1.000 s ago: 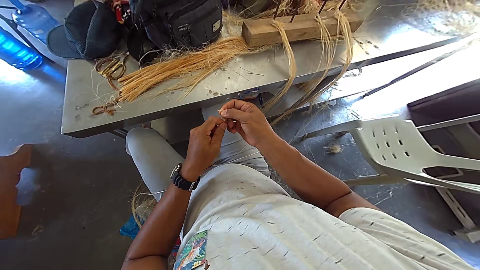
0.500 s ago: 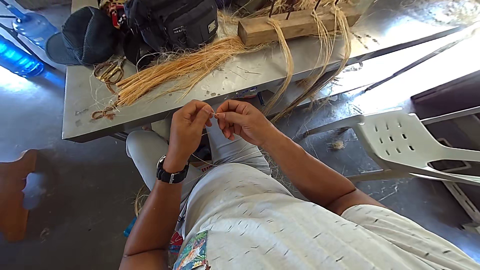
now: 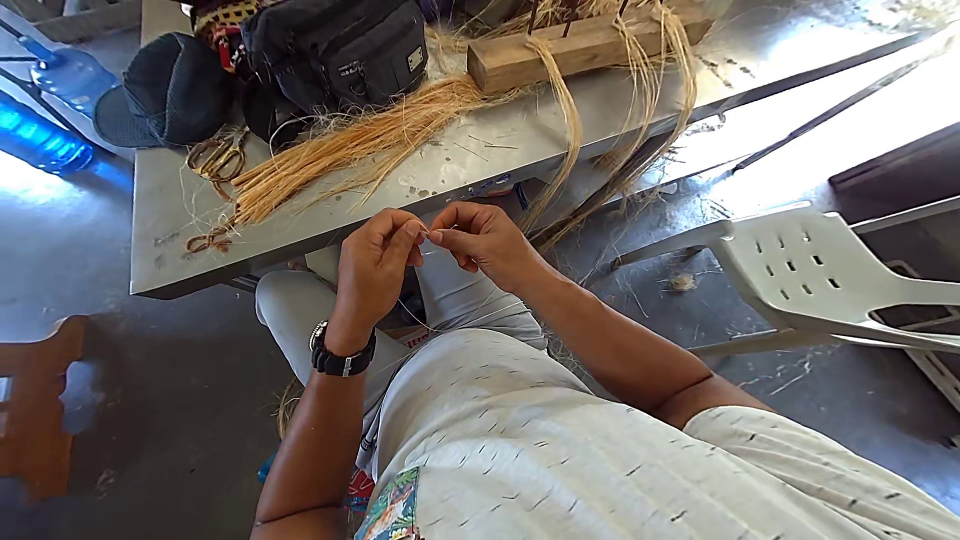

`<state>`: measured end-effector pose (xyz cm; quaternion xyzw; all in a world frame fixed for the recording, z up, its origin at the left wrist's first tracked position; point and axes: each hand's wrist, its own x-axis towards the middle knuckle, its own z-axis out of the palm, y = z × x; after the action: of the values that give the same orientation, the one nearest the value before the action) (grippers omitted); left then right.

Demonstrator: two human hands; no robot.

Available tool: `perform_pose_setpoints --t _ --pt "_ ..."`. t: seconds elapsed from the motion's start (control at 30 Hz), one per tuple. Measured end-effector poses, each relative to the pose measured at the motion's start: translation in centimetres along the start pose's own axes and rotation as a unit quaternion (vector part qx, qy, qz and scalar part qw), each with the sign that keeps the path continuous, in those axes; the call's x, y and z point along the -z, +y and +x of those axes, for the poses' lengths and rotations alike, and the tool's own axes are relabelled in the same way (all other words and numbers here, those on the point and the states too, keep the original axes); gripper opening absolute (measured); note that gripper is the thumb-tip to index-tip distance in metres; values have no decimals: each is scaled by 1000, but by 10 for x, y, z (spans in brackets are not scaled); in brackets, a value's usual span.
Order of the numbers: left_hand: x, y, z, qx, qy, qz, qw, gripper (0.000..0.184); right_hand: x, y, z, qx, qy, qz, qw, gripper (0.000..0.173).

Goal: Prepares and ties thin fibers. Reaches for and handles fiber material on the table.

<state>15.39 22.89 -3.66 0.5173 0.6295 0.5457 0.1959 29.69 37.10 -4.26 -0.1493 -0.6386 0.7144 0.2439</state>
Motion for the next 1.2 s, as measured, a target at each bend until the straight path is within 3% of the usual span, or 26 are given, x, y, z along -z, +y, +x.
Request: perform_pose_setpoints --t 0.2,0.47,0.63,0.73,0.87,1.03,1.2 --pt "-2 0 2 1 26 -17 1000 14 5 2 1 56 15 -53 997 3" --pt "-4 2 4 17 32 -67 997 15 5 1 2 68 15 -59 996 3" --pt "-7 -1 8 -10 58 -115 992 19 2 -5 4 59 14 -13 998 4" --pt "-11 -7 9 -23 66 -46 996 27 -3 -5 3 46 28 67 996 8" --pt "-23 -24 5 -5 -3 -10 1000 33 -2 -15 6 -9 66 192 979 12" --pt "-40 -43 -11 -5 -117 -106 987 22 46 -36 20 -9 93 215 972 16" --pt "-24 -59 -20 -10 -100 -95 990 22 153 -95 -3 98 233 82 964 26"
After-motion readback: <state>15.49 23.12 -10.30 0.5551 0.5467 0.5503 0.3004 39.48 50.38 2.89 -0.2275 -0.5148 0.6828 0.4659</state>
